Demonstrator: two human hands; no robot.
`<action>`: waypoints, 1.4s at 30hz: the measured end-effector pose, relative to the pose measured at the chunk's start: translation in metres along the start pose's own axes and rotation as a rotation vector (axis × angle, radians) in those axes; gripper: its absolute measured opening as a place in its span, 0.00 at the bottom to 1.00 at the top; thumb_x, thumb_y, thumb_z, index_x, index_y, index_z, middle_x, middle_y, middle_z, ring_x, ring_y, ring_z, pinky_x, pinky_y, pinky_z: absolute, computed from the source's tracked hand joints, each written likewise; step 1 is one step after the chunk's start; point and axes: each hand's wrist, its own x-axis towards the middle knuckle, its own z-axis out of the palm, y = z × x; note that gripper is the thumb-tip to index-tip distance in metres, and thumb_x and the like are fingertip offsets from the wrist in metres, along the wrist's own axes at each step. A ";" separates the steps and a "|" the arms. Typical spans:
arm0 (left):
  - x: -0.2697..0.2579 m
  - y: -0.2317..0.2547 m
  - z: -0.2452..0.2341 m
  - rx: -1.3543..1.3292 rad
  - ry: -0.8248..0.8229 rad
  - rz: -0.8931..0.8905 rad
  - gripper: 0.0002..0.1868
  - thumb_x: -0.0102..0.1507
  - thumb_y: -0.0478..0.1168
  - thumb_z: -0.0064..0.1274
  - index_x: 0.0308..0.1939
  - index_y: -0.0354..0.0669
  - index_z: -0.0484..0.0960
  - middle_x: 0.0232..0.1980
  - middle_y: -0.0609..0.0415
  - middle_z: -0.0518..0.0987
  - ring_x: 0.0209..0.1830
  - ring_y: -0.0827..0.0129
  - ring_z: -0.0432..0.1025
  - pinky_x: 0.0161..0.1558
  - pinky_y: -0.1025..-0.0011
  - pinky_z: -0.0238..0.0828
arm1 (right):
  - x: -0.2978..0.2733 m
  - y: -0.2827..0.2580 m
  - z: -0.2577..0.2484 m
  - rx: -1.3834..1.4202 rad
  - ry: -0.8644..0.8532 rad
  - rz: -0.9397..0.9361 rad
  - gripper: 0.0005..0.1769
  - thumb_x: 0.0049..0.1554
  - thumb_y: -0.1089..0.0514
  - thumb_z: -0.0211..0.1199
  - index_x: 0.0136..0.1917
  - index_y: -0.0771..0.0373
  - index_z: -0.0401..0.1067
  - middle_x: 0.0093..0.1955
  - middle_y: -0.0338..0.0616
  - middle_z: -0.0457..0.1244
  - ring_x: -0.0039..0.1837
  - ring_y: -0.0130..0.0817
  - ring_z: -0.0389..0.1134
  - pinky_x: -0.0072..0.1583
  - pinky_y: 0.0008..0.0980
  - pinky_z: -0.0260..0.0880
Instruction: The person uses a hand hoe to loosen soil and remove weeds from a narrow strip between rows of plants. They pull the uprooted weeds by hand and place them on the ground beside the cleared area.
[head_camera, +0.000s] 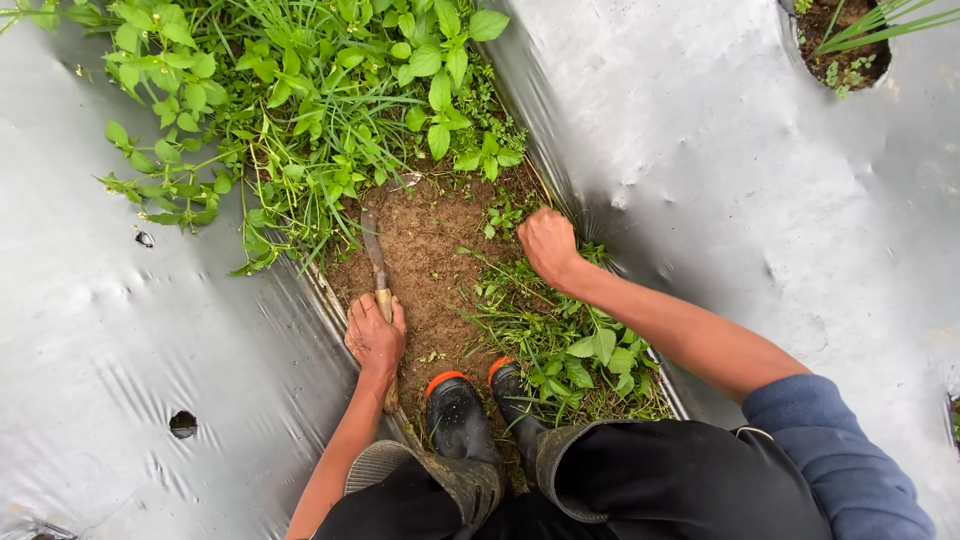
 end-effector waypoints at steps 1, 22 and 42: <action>0.001 0.000 -0.001 0.001 0.001 -0.002 0.18 0.63 0.57 0.54 0.40 0.49 0.74 0.33 0.56 0.73 0.33 0.59 0.79 0.48 0.64 0.80 | -0.006 -0.005 0.001 0.000 0.002 -0.002 0.11 0.59 0.61 0.59 0.37 0.64 0.79 0.30 0.44 0.62 0.30 0.28 0.63 0.30 0.24 0.64; 0.007 0.005 -0.016 -0.040 -0.053 -0.003 0.16 0.64 0.53 0.54 0.41 0.46 0.73 0.34 0.53 0.72 0.31 0.56 0.78 0.46 0.59 0.80 | 0.008 0.028 -0.059 -0.217 0.234 -0.154 0.12 0.60 0.54 0.63 0.54 0.58 0.81 0.55 0.46 0.66 0.58 0.39 0.64 0.57 0.36 0.62; 0.001 0.003 -0.010 -0.072 -0.096 -0.033 0.16 0.65 0.52 0.55 0.44 0.45 0.73 0.37 0.51 0.74 0.34 0.54 0.79 0.55 0.55 0.79 | 0.009 0.012 -0.050 0.142 0.287 -0.045 0.13 0.65 0.58 0.54 0.60 0.65 0.69 0.58 0.55 0.62 0.59 0.46 0.66 0.52 0.34 0.68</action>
